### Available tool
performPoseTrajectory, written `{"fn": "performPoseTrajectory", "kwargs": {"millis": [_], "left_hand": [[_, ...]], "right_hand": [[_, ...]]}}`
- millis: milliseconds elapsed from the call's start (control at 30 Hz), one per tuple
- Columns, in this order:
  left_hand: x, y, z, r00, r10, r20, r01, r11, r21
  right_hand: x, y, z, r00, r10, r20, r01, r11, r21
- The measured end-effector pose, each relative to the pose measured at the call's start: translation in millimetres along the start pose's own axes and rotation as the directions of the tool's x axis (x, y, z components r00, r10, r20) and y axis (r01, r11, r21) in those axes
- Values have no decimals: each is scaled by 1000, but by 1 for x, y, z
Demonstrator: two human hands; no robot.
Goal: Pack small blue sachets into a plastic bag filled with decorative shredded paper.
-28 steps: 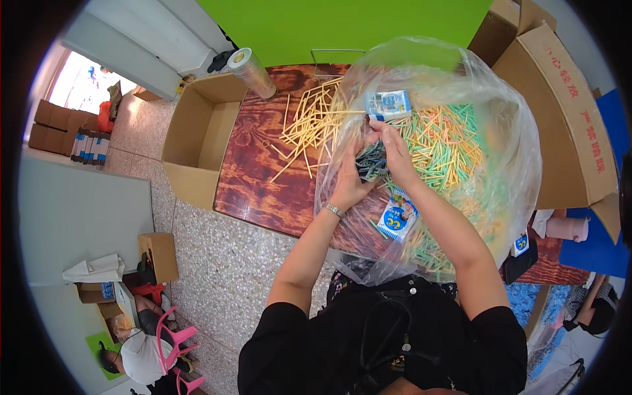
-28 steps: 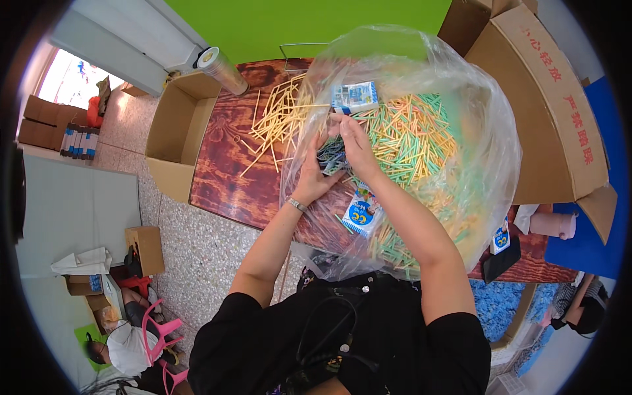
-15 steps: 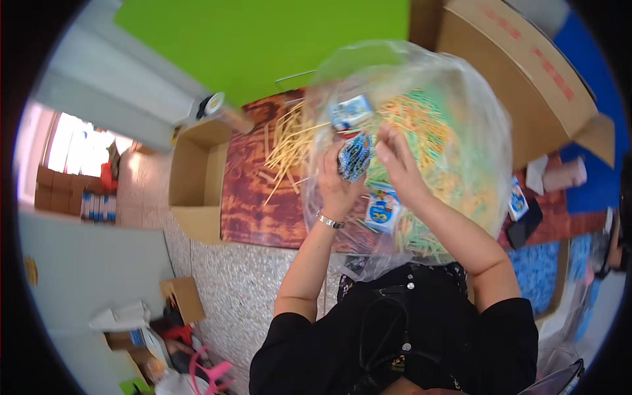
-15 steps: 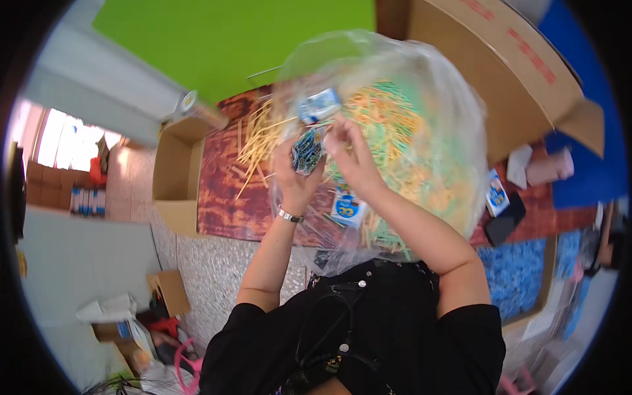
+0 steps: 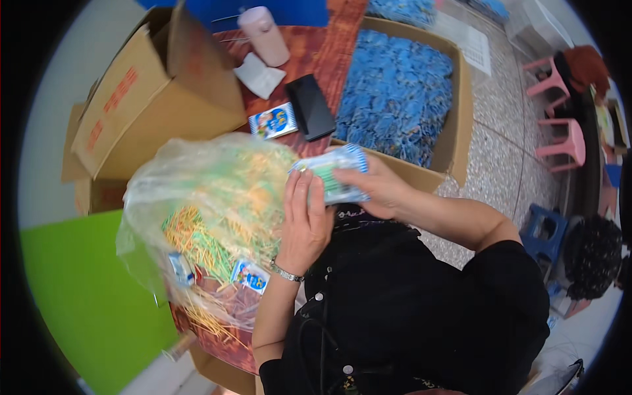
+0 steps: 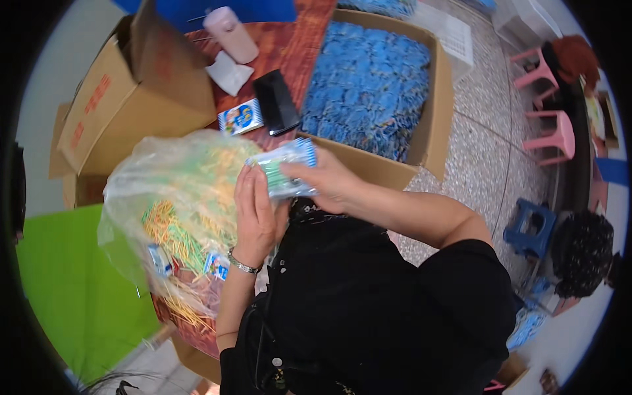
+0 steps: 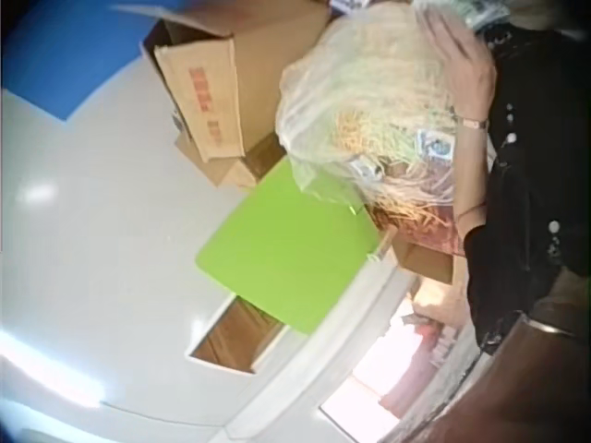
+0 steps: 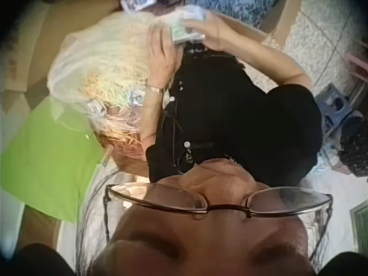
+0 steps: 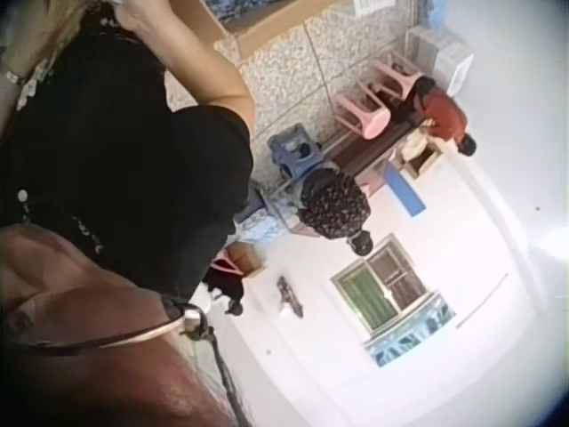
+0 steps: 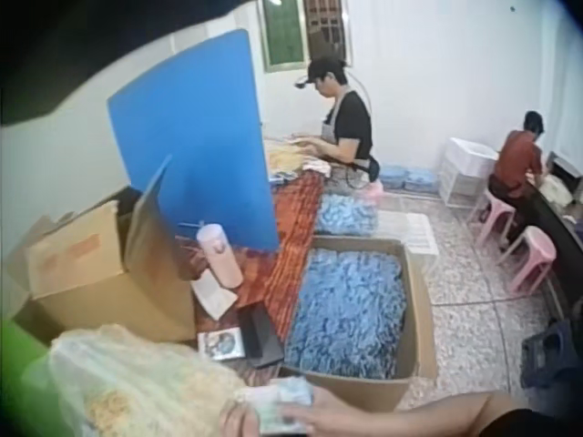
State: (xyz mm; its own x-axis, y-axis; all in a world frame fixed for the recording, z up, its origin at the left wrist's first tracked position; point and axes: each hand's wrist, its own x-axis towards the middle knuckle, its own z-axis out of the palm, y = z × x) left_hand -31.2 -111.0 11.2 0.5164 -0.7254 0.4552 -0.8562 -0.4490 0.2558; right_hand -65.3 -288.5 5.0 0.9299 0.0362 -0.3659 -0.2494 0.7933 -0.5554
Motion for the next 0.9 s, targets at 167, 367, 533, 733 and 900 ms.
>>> {"fn": "performPoseTrajectory", "kwargs": {"millis": [167, 367, 533, 733, 900], "left_hand": [[20, 3, 21, 999, -51, 20, 53, 988, -147], [12, -13, 26, 976, -179, 127, 201, 960, -195], [3, -17, 28, 952, -272, 143, 298, 931, -209], [14, -18, 21, 961, -233, 147, 257, 950, -179], [4, -19, 18, 942, -295, 160, 321, 931, -176]], "right_hand": [[-18, -72, -136, 856, -452, -251, 236, 774, -588], [1, -80, -322, 642, -703, -308, -266, 173, -948], [64, -51, -364, 242, -595, -766, -368, 675, -640], [81, -15, -384, -148, -439, -886, -269, 880, -391], [83, -13, -355, -126, -436, -891, -534, 787, -310]]}}
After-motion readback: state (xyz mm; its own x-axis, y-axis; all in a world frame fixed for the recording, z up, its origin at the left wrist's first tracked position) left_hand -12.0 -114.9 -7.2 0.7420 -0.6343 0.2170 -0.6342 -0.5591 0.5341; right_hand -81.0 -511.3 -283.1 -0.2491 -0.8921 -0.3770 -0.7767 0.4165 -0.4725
